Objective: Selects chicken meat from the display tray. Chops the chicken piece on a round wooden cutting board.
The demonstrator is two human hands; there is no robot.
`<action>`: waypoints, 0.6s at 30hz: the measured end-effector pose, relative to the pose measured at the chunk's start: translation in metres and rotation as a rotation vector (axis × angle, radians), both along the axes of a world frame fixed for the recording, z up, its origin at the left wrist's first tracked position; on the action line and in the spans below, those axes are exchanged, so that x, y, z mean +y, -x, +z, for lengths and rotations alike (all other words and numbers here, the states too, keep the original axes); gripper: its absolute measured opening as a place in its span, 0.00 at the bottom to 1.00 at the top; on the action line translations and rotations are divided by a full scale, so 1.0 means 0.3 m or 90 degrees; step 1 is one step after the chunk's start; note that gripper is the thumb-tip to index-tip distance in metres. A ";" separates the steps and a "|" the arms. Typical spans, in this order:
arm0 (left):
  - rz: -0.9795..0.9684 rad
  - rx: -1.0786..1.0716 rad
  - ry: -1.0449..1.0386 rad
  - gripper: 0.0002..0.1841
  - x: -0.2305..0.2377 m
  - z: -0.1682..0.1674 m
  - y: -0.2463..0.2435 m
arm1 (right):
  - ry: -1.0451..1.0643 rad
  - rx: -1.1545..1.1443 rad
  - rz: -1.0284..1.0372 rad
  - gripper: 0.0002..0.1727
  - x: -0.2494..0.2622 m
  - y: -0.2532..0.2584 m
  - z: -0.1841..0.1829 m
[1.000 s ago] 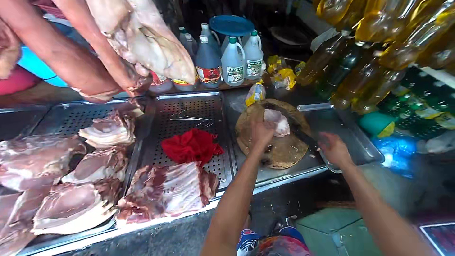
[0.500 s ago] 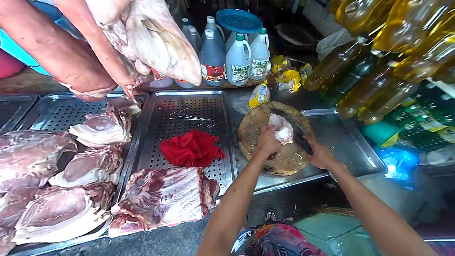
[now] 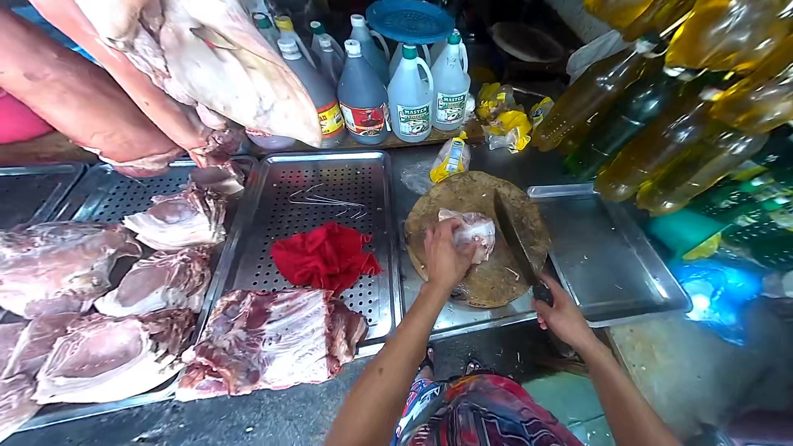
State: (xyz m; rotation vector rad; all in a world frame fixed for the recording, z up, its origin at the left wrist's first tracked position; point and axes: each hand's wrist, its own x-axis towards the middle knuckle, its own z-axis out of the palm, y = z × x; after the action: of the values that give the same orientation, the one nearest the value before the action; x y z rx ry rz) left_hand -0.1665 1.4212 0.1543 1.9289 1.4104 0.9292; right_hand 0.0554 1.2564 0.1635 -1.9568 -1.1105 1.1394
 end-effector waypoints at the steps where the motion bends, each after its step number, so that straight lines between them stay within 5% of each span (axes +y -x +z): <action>1: -0.007 -0.007 -0.019 0.28 0.000 -0.012 -0.027 | -0.002 -0.013 0.010 0.36 0.015 -0.010 0.003; 9: -0.117 0.126 -0.132 0.18 -0.056 -0.023 -0.219 | -0.212 -0.140 0.004 0.27 0.064 -0.068 0.108; 13: -0.109 0.131 -0.166 0.19 -0.060 -0.044 -0.225 | -0.175 -0.270 0.092 0.21 0.203 -0.076 0.301; 18: -0.109 0.078 -0.188 0.17 -0.044 -0.080 -0.211 | -0.130 -0.452 0.298 0.20 0.398 -0.022 0.386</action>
State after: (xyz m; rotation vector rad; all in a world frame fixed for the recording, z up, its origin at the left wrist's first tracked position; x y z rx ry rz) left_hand -0.1032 1.4079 0.1302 2.3204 1.2034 0.9966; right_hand 0.0619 1.3759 0.2794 -2.0369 -2.0448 0.4802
